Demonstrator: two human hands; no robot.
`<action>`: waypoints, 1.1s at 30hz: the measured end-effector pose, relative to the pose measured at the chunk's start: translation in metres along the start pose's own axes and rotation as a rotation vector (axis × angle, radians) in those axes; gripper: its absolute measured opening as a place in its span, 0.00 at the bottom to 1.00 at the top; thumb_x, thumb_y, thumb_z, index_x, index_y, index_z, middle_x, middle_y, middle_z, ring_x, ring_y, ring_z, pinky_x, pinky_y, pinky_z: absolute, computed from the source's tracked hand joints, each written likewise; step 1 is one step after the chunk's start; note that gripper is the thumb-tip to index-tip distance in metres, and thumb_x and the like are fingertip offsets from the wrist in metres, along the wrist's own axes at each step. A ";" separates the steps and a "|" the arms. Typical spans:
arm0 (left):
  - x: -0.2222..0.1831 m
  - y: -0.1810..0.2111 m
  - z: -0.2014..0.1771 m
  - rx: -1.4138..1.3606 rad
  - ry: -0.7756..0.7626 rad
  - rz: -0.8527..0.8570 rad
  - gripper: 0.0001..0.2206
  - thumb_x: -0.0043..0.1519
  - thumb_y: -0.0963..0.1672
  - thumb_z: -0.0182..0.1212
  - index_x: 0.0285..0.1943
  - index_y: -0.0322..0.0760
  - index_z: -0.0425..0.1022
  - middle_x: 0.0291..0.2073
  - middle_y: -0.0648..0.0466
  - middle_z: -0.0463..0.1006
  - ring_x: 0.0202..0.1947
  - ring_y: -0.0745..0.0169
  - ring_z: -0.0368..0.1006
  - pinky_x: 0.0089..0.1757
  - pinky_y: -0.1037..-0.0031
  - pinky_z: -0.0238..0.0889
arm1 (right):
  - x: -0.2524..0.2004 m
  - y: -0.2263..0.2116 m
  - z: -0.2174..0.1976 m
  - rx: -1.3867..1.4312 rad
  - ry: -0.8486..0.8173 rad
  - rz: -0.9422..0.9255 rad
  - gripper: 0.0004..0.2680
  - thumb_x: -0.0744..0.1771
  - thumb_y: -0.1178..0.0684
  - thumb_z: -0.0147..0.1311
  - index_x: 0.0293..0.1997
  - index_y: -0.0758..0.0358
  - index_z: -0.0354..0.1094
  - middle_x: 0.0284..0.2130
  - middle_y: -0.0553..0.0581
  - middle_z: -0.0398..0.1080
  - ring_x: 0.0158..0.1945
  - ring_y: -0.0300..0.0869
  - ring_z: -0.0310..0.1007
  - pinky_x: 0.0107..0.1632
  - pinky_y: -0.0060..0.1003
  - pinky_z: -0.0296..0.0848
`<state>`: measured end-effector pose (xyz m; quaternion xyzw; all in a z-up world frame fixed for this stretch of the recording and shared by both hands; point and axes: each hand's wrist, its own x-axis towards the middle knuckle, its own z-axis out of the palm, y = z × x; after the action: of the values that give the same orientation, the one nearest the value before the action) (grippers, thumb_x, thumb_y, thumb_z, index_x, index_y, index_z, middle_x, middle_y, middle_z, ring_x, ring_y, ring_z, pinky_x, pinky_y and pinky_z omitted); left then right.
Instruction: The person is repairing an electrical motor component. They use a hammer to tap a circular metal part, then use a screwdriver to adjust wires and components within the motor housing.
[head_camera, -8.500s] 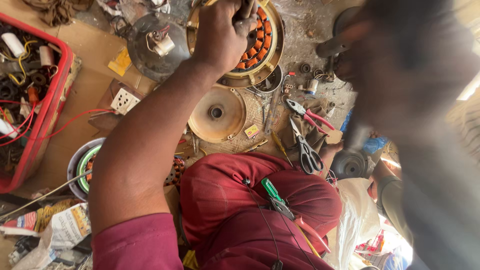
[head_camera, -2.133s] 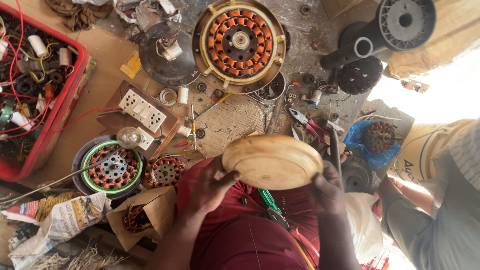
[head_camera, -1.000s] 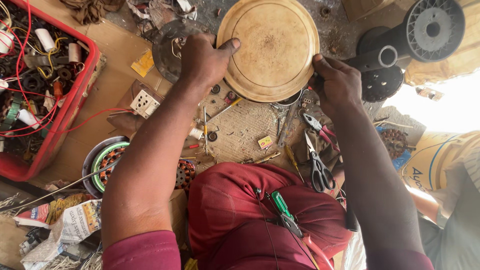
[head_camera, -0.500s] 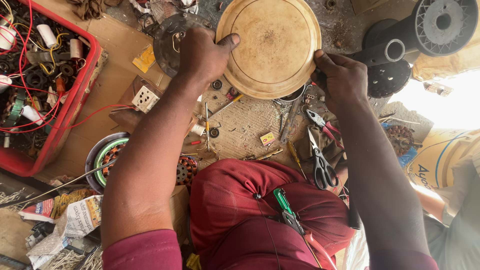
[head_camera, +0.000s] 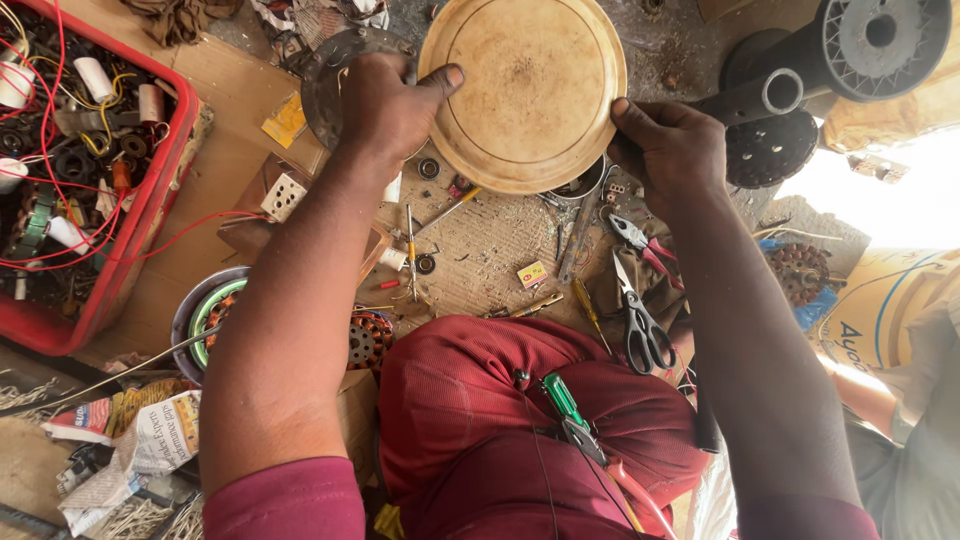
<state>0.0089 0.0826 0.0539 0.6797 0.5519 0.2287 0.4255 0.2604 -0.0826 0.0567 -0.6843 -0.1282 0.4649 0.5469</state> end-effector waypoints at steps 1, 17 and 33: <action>0.000 -0.001 0.001 -0.010 0.013 -0.026 0.19 0.56 0.48 0.77 0.32 0.23 0.80 0.26 0.47 0.83 0.24 0.65 0.76 0.28 0.68 0.69 | -0.002 -0.002 0.001 -0.004 0.005 0.010 0.10 0.66 0.54 0.63 0.47 0.73 0.74 0.36 0.58 0.78 0.35 0.38 0.79 0.42 0.31 0.83; -0.016 -0.008 0.015 -0.457 0.095 -0.240 0.13 0.54 0.48 0.73 0.37 0.33 0.82 0.33 0.47 0.85 0.33 0.60 0.81 0.38 0.70 0.76 | 0.014 0.159 -0.216 -1.523 0.100 -0.027 0.25 0.64 0.29 0.62 0.49 0.65 0.73 0.29 0.64 0.77 0.31 0.51 0.77 0.38 0.48 0.75; -0.052 -0.005 0.034 -0.684 -0.159 -0.422 0.15 0.57 0.47 0.72 0.41 0.27 0.80 0.34 0.44 0.85 0.27 0.57 0.83 0.23 0.70 0.76 | -0.119 0.084 -0.186 -0.765 0.249 0.197 0.13 0.70 0.46 0.55 0.51 0.67 0.75 0.26 0.59 0.74 0.26 0.42 0.73 0.29 0.38 0.72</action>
<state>0.0174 0.0222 0.0399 0.3864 0.5368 0.2532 0.7060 0.3134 -0.3121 0.0377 -0.8984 -0.1584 0.3474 0.2173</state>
